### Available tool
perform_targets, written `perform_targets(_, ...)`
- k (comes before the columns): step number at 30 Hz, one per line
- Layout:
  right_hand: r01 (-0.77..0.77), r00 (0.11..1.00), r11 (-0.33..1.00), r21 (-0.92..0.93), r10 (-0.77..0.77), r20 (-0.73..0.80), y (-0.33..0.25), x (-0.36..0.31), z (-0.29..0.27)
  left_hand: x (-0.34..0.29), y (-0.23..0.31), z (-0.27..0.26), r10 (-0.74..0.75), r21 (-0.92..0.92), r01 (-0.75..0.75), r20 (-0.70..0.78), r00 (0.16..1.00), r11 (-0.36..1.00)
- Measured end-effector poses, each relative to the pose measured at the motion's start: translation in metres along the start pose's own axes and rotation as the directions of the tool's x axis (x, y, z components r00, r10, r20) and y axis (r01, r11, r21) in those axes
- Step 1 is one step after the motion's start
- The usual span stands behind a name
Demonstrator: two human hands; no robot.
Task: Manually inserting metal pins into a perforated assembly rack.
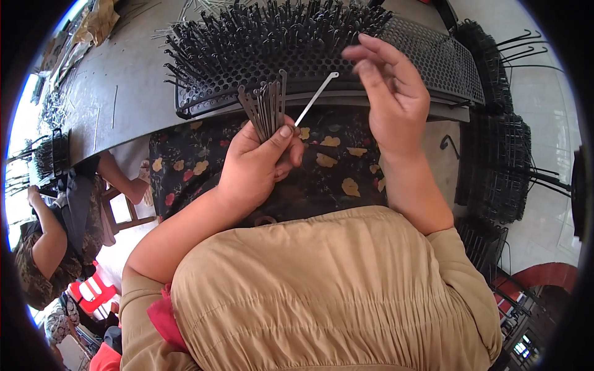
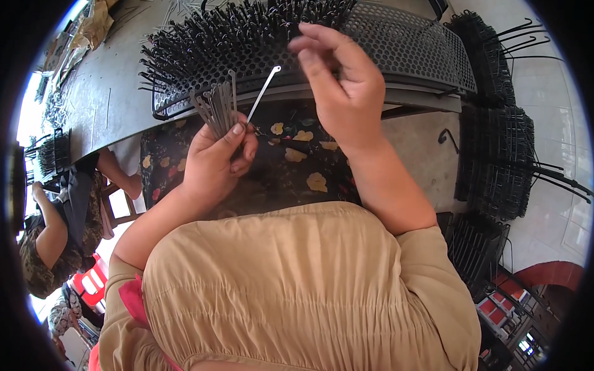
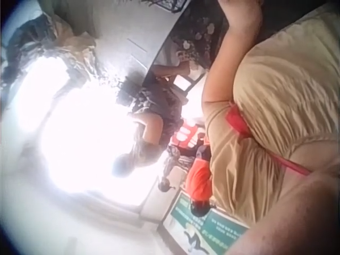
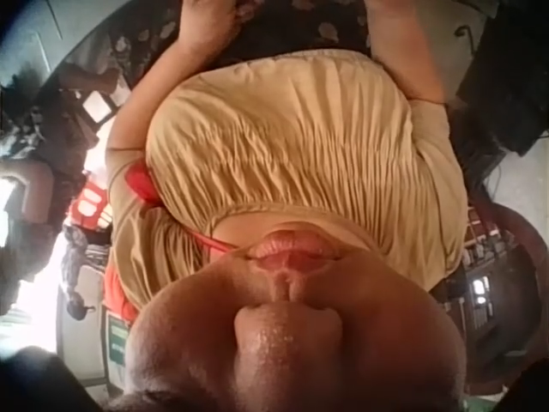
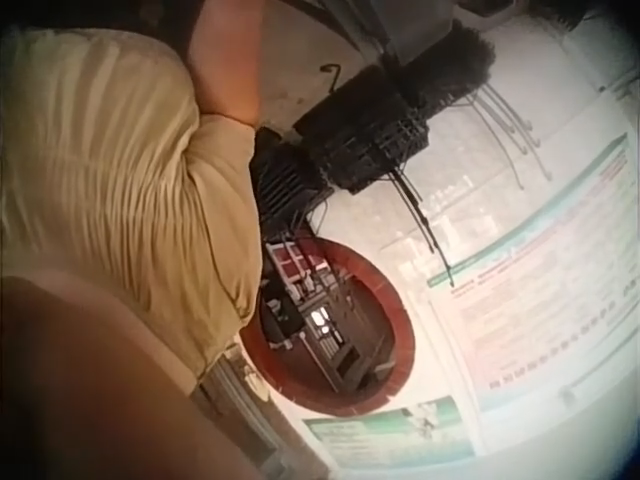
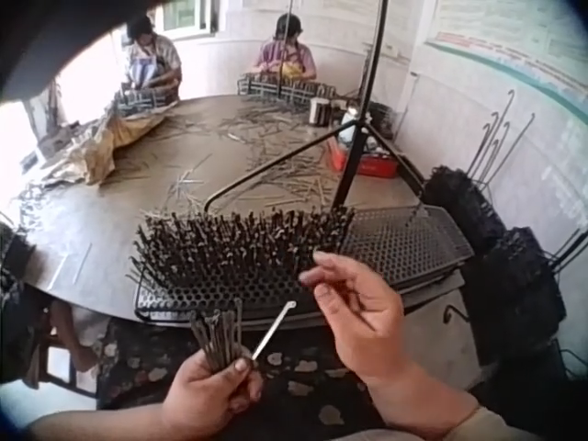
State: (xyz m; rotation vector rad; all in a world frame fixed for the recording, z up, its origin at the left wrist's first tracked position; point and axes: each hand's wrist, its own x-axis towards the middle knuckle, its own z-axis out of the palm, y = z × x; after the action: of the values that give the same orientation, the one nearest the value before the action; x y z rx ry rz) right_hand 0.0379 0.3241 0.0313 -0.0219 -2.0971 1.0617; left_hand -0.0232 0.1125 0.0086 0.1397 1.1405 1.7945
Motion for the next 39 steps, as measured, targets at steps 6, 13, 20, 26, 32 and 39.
perform_targets(6, -0.508, 0.86, 0.624, 0.594, 0.334, 0.385, -0.018, -0.016, 0.0, 0.003, 0.006, 0.002, -0.047, -0.125, 0.079, 0.244, 0.969, 0.989)
perform_targets(13, 0.069, 0.968, 0.994, 0.086, -0.045, -0.247, 0.01, 0.023, -0.009, 0.006, -0.002, 0.004, -0.091, 0.183, 0.094, -0.025, 0.996, 0.979)
perform_targets(20, 0.253, 0.934, 0.907, -0.338, -0.32, -0.16, 0.004, 0.032, -0.003, 0.005, -0.002, 0.009, -0.118, 0.149, 0.123, -0.047, 0.992, 0.981)
perform_targets(26, 0.394, 0.885, 0.755, -0.525, -0.466, -0.006, 0.008, 0.041, -0.002, 0.006, -0.004, 0.01, -0.121, 0.157, 0.132, -0.073, 0.99, 0.979)
perform_targets(32, 0.13, 0.978, 0.975, -0.178, -0.156, -0.137, 0.007, -0.005, 0.013, 0.004, -0.002, 0.008, -0.08, 0.119, 0.08, -0.003, 0.997, 0.99)
perform_targets(39, -0.4, 0.915, 0.81, 0.43, 0.381, 0.134, -0.01, -0.004, 0.001, 0.004, -0.001, 0.01, -0.069, 0.199, 0.059, 0.046, 0.997, 0.978)
